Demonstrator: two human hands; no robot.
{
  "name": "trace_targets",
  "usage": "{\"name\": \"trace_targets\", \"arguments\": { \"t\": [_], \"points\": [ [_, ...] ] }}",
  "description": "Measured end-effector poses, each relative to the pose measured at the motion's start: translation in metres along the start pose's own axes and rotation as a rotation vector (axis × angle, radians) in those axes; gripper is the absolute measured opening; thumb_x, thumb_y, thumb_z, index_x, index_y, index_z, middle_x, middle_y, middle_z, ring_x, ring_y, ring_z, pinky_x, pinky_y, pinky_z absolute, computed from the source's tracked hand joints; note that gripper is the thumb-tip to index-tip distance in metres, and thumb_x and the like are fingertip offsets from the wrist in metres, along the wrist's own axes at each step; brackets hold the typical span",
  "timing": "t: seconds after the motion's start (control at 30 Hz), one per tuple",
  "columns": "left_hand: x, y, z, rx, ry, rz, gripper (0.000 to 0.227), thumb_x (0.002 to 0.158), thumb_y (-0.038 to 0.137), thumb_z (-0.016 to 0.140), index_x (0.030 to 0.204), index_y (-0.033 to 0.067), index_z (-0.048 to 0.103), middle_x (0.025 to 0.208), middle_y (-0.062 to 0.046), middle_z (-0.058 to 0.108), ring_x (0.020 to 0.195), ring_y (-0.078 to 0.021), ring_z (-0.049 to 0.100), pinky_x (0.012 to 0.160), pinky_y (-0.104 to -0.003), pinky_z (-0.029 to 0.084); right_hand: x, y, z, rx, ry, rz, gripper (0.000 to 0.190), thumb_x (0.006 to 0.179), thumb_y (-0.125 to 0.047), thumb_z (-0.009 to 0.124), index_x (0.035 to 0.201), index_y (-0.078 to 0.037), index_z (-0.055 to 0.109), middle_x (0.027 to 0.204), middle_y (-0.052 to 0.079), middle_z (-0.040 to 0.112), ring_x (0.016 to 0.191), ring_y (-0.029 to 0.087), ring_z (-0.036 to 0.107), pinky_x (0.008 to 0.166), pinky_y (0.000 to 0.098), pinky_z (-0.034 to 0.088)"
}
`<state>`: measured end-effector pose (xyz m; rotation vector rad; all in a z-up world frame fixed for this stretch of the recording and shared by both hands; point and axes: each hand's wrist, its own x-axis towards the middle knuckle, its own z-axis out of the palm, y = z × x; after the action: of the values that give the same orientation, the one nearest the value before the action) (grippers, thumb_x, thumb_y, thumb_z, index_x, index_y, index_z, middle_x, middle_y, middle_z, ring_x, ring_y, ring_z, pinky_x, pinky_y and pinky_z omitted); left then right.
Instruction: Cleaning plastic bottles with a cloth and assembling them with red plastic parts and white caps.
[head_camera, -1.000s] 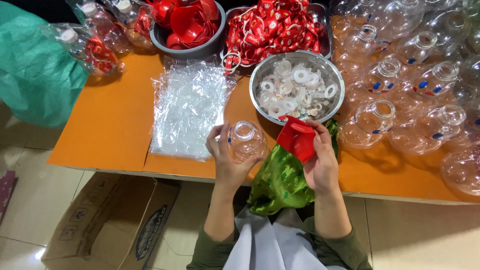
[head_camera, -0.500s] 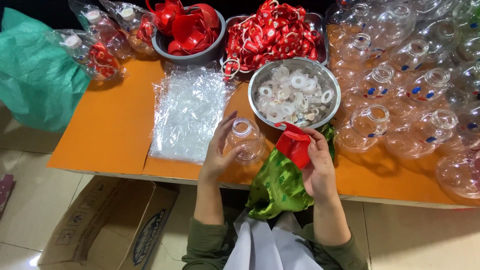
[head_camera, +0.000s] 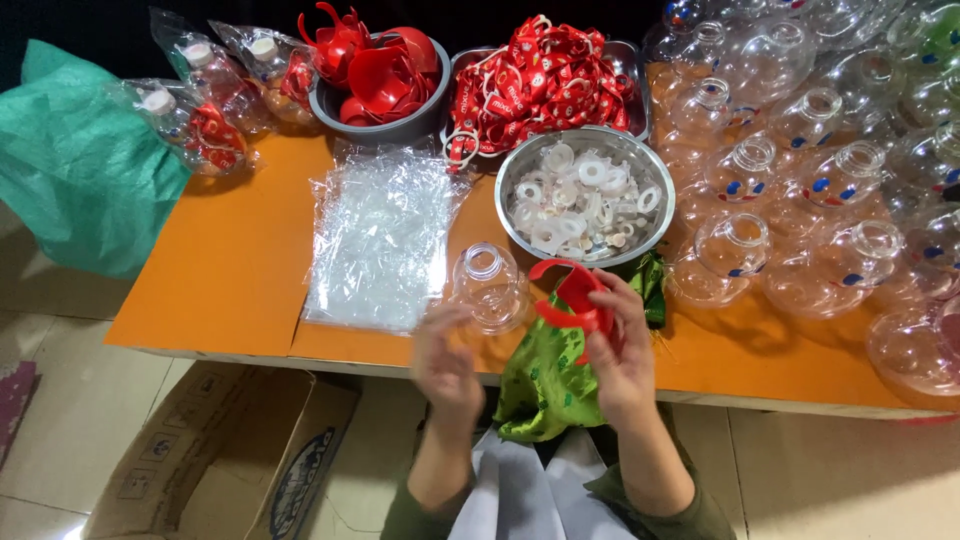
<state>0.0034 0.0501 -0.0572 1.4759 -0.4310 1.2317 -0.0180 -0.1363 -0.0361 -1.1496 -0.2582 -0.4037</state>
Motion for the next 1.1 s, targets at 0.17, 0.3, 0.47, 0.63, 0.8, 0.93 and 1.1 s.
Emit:
{"name": "trace_targets", "arguments": {
  "t": [0.17, 0.3, 0.47, 0.63, 0.8, 0.93, 1.1],
  "points": [
    [-0.02, 0.073, 0.024, -0.641, -0.319, -0.628, 0.042, 0.111, 0.031, 0.045, 0.138, -0.0018, 0.05, 0.136, -0.02, 0.057, 0.125, -0.0324, 0.059, 0.108, -0.042, 0.052, -0.032, -0.022, 0.037, -0.589, -0.212, -0.3, 0.049, 0.085, 0.005, 0.066, 0.13, -0.012, 0.058, 0.156, 0.019, 0.028, 0.152, 0.046, 0.031, 0.127, 0.0624, 0.039],
    [-0.031, 0.068, 0.013, -0.668, -0.153, -0.828, 0.035, 0.106, 0.031, 0.043, 0.107, 0.0, 0.059, 0.106, -0.024, 0.064, 0.098, -0.0348, 0.066, 0.087, -0.039, 0.056, -0.047, -0.019, 0.035, -0.626, -0.261, -0.221, 0.042, 0.096, -0.022, 0.062, 0.138, -0.019, 0.056, 0.156, 0.018, 0.025, 0.153, 0.04, 0.028, 0.127, 0.057, 0.035],
    [-0.022, 0.042, -0.019, -0.86, -0.588, -0.919, 0.041, 0.109, 0.025, 0.037, 0.086, -0.0015, 0.059, 0.082, -0.02, 0.065, 0.076, -0.0299, 0.063, 0.077, -0.039, 0.052, -0.034, 0.005, 0.001, -0.344, -0.128, 0.296, 0.048, 0.098, -0.03, 0.057, 0.137, -0.002, 0.059, 0.134, 0.016, 0.067, 0.122, 0.024, 0.066, 0.106, 0.0356, 0.055],
    [-0.061, 0.006, -0.029, -0.487, -0.536, -0.867, 0.047, 0.109, 0.026, 0.044, 0.067, 0.0064, 0.056, 0.057, -0.005, 0.055, 0.05, -0.0112, 0.046, 0.053, -0.023, 0.04, -0.03, 0.03, -0.002, -0.311, -0.111, 0.462, 0.032, 0.1, -0.024, 0.062, 0.076, -0.003, 0.07, 0.074, 0.009, 0.07, 0.075, 0.014, 0.062, 0.07, 0.0269, 0.049],
    [-0.027, 0.037, -0.021, 0.199, -0.414, -0.617, 0.047, 0.106, 0.03, 0.052, 0.063, 0.0123, 0.052, 0.049, -0.005, 0.044, 0.043, -0.0181, 0.046, 0.046, -0.024, 0.039, -0.03, 0.07, 0.003, -0.233, 0.003, 0.329, 0.025, 0.1, -0.015, 0.065, 0.079, -0.001, 0.07, 0.07, 0.008, 0.061, 0.07, 0.014, 0.051, 0.071, 0.0278, 0.046],
    [-0.022, 0.035, -0.028, 0.262, -0.424, -0.516, 0.029, 0.102, 0.026, 0.057, 0.08, 0.0085, 0.053, 0.119, -0.006, 0.042, 0.113, -0.0275, 0.032, 0.088, -0.035, 0.03, -0.021, 0.065, 0.017, -0.368, -0.052, 0.244, 0.021, 0.098, -0.015, 0.063, 0.083, -0.002, 0.071, 0.118, 0.018, 0.058, 0.112, 0.029, 0.053, 0.103, 0.041, 0.039],
    [-0.016, 0.017, -0.027, 0.026, -0.374, -0.661, 0.018, 0.097, 0.018, 0.062, 0.087, 0.0053, 0.055, 0.162, -0.016, 0.021, 0.153, -0.0425, -0.005, 0.12, -0.052, 0.012, -0.01, 0.059, 0.025, -0.407, -0.09, 0.237, 0.021, 0.098, -0.015, 0.062, 0.086, 0.001, 0.069, 0.138, 0.024, 0.052, 0.13, 0.04, 0.05, 0.112, 0.0515, 0.034]
  ]
}}
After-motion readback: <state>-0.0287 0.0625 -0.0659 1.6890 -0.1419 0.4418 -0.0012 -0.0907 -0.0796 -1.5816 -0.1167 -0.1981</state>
